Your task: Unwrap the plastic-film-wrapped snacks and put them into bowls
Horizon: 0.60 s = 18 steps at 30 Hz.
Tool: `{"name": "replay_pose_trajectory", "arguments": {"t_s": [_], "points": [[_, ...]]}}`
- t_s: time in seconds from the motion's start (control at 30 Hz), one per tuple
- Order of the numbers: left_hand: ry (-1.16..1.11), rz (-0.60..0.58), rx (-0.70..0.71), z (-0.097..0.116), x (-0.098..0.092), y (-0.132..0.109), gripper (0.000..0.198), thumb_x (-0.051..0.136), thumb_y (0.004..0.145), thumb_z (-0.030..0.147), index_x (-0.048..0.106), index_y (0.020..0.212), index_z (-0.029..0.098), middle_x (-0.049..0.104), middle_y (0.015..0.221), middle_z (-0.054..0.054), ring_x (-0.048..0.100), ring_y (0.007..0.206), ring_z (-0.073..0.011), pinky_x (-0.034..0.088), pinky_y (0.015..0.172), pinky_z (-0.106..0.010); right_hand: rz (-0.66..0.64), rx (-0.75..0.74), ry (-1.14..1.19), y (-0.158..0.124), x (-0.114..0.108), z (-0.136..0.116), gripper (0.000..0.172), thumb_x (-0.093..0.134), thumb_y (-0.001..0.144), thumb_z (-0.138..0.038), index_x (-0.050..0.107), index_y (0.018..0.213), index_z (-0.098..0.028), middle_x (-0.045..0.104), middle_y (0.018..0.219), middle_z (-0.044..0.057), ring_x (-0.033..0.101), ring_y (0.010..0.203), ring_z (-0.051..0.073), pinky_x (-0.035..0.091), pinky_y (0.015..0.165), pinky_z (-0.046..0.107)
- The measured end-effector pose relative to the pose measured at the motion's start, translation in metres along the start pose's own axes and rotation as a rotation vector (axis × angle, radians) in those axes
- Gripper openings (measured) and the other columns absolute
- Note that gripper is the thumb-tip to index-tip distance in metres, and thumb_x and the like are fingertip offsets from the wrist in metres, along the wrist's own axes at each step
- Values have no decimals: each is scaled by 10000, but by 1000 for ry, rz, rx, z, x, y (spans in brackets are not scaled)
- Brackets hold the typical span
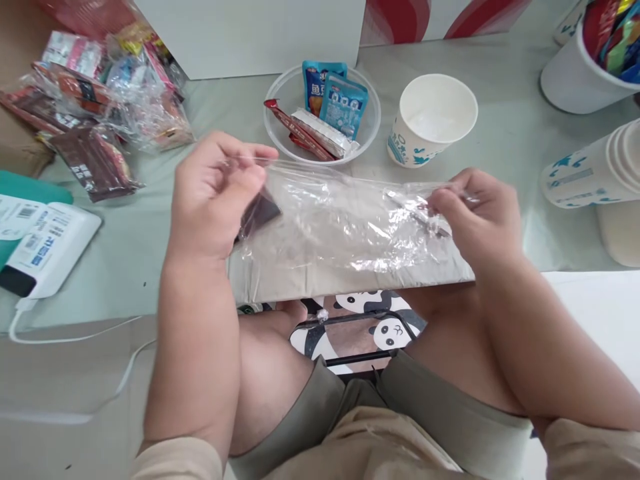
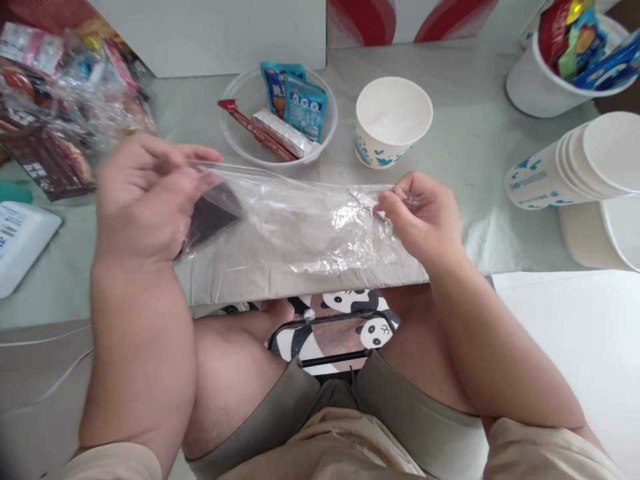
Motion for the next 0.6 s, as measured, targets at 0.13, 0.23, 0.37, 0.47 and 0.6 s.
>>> {"name": "replay_pose_trajectory", "arguments": {"t_s": [0.13,0.23,0.37,0.47,0.6], "points": [[22,-54,-95,-12,1,0,167,851,779,178,686,768,197,788,1019,-9,694,1073,-156,503,948,-275,-152,-19,27,4,7,-1,428,851,762,-580,610,647,-247,740,776,28,674,732,193,537,667,358],[-46,-25,-130,-19,-2,2,199,855,776,180,658,770,197,789,985,-6,699,1037,-157,517,927,-287,-258,9,-45,3,13,5,398,868,758,-527,616,645,-240,735,783,36,671,739,198,537,666,355],[-92,58,-244,-30,-6,3,273,852,749,202,579,762,207,785,825,34,700,813,-115,542,773,-263,-222,88,-156,4,11,12,398,886,739,-475,583,640,-237,573,573,-24,518,543,138,403,530,284],[-66,84,-326,-36,-6,1,307,826,776,244,523,825,226,767,737,89,714,680,-97,499,568,-224,-223,119,-92,3,15,11,439,880,734,-540,566,651,-245,570,529,-24,538,506,154,418,509,295],[11,77,-315,-42,-9,2,291,750,885,217,462,917,248,710,600,142,594,388,-59,226,328,-229,-187,108,-86,3,13,9,476,918,686,-555,550,685,-252,531,501,-42,550,484,160,413,486,302]]}}
Point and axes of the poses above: each hand's wrist, its own y-axis towards the middle knuckle, its own x-axis out of the palm, z = x × y, the point moved 9 cm from there along y, towards the middle knuckle
